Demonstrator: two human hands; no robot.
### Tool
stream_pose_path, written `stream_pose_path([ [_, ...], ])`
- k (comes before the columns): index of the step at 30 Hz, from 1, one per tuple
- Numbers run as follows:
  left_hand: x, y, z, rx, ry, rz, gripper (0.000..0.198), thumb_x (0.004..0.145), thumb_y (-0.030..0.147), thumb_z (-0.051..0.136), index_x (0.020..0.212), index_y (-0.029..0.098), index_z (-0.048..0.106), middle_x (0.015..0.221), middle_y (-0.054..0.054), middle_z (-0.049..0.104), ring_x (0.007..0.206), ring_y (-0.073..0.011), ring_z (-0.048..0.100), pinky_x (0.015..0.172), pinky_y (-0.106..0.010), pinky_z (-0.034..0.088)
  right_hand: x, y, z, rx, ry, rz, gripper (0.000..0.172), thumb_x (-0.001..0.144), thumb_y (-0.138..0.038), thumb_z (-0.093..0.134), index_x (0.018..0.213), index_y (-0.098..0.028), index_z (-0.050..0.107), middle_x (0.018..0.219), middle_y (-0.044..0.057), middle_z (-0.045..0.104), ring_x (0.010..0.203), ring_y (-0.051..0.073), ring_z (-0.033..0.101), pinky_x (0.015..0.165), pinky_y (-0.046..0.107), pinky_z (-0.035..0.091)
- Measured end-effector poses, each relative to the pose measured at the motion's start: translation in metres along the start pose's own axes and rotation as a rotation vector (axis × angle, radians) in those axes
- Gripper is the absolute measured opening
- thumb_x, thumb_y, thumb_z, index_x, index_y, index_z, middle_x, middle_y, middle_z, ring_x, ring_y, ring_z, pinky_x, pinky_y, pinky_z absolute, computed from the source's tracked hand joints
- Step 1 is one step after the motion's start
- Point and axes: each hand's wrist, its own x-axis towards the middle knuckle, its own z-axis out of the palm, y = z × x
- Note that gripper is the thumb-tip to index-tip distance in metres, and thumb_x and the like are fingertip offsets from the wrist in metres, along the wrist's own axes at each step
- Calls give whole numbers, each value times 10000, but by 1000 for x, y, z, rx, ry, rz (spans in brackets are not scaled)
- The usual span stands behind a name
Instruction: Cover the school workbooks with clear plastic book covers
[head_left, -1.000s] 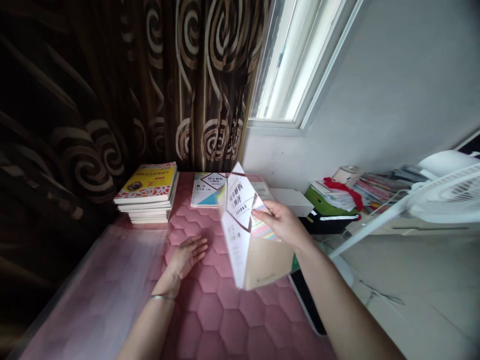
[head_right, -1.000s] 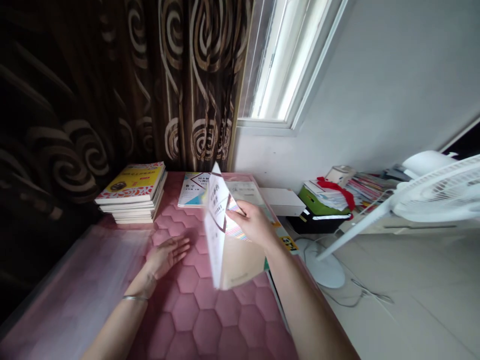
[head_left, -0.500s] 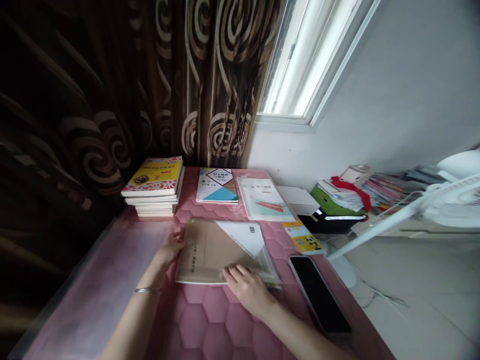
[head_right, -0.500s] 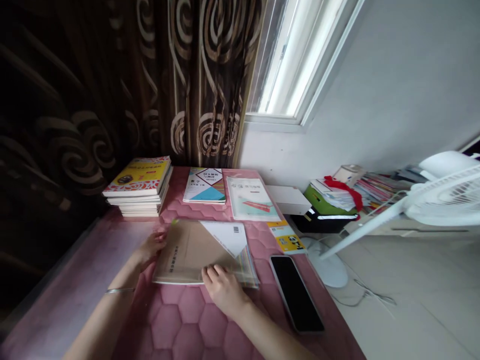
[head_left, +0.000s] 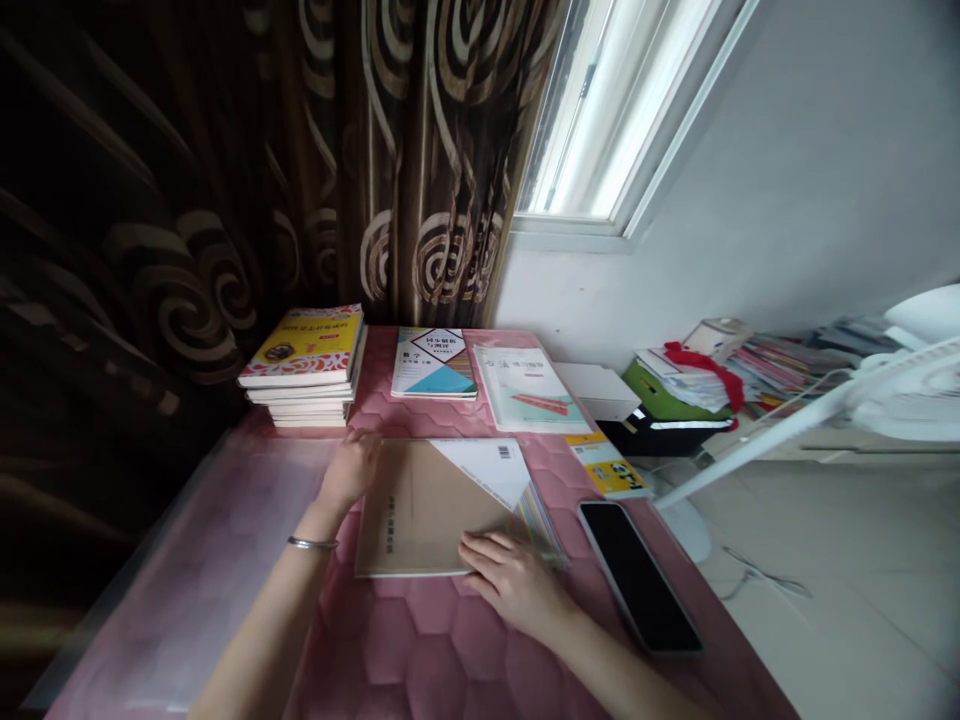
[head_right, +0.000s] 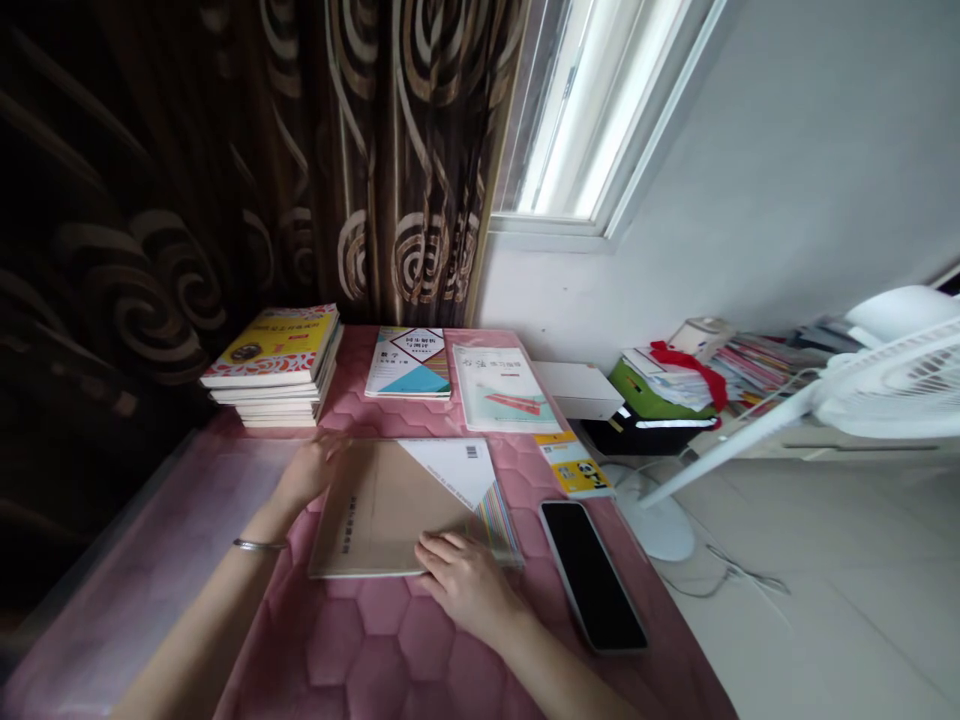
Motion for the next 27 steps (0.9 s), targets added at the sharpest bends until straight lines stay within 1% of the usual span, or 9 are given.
stream_pose_path([
  [3, 9, -12, 9, -112, -9, 93, 351, 877, 250, 419, 1122, 170, 657, 1265, -102, 614, 1206, -204, 533, 1074, -334, 366, 0, 2, -3, 97, 23, 17, 207, 886, -216, 582, 1041, -216, 720, 1065, 28, 728, 949, 160, 655, 856, 281, 528],
  [7, 8, -32, 23, -259, -2, 29, 386, 882, 376, 424, 1088, 167, 676, 1259, -95, 632, 1203, -210, 547, 1077, -341, 366, 3, 6, -4, 151, 12, 33, 202, 885, -191, 581, 1024, -222, 725, 1042, 18, 736, 942, 140, 667, 862, 265, 523],
  [11, 6, -39, 26, -424, 50, -44, 409, 842, 499, 484, 987, 184, 702, 1211, -95, 664, 1166, -239, 572, 1071, -356, 366, 8, 5, -10, 160, -73, 33, 222, 911, -186, 529, 1004, -237, 724, 1006, 19, 743, 912, 135, 674, 844, 259, 515],
  [14, 7, -39, 26, -493, 63, -46, 437, 802, 558, 529, 944, 186, 709, 1152, -95, 691, 1145, -251, 585, 1055, -348, 379, 17, 5, -22, 128, -206, 69, 240, 919, -188, 494, 923, -235, 729, 910, 20, 747, 830, 142, 675, 775, 246, 506],
  [17, 6, -39, 26, -507, 69, -49, 478, 807, 583, 513, 946, 170, 710, 1119, -105, 702, 1133, -259, 593, 1049, -359, 383, 36, 10, -40, 106, -308, 185, 265, 917, -194, 462, 862, -230, 719, 814, 20, 727, 728, 138, 657, 685, 224, 474],
  [19, 6, -39, 26, -525, 79, -51, 502, 818, 588, 501, 975, 158, 707, 1134, -111, 696, 1127, -264, 595, 1048, -372, 384, 54, 17, -54, 146, -265, 288, 264, 905, -208, 459, 848, -227, 715, 813, 26, 722, 734, 141, 648, 687, 225, 457],
  [22, 4, -40, 26, -561, 84, -41, 511, 832, 580, 494, 1001, 146, 704, 1167, -115, 683, 1134, -262, 591, 1046, -369, 385, 79, 27, -69, 306, -190, 420, 226, 860, -241, 505, 778, -224, 715, 778, 14, 724, 713, 143, 638, 679, 230, 445],
  [24, 3, -41, 27, -560, 80, -35, 499, 841, 566, 491, 996, 144, 707, 1166, -119, 682, 1133, -263, 592, 1046, -371, 384, 88, 31, -72, 430, -226, 501, 184, 812, -271, 560, 716, -221, 709, 700, -5, 710, 641, 136, 618, 612, 222, 430],
  [27, 3, -43, 28, -545, 74, -31, 477, 856, 544, 485, 1027, 155, 703, 1174, -110, 681, 1125, -261, 597, 1044, -384, 383, 87, 35, -64, 603, -320, 609, 156, 737, -307, 626, 636, -204, 686, 607, -17, 670, 560, 123, 572, 526, 211, 390],
])
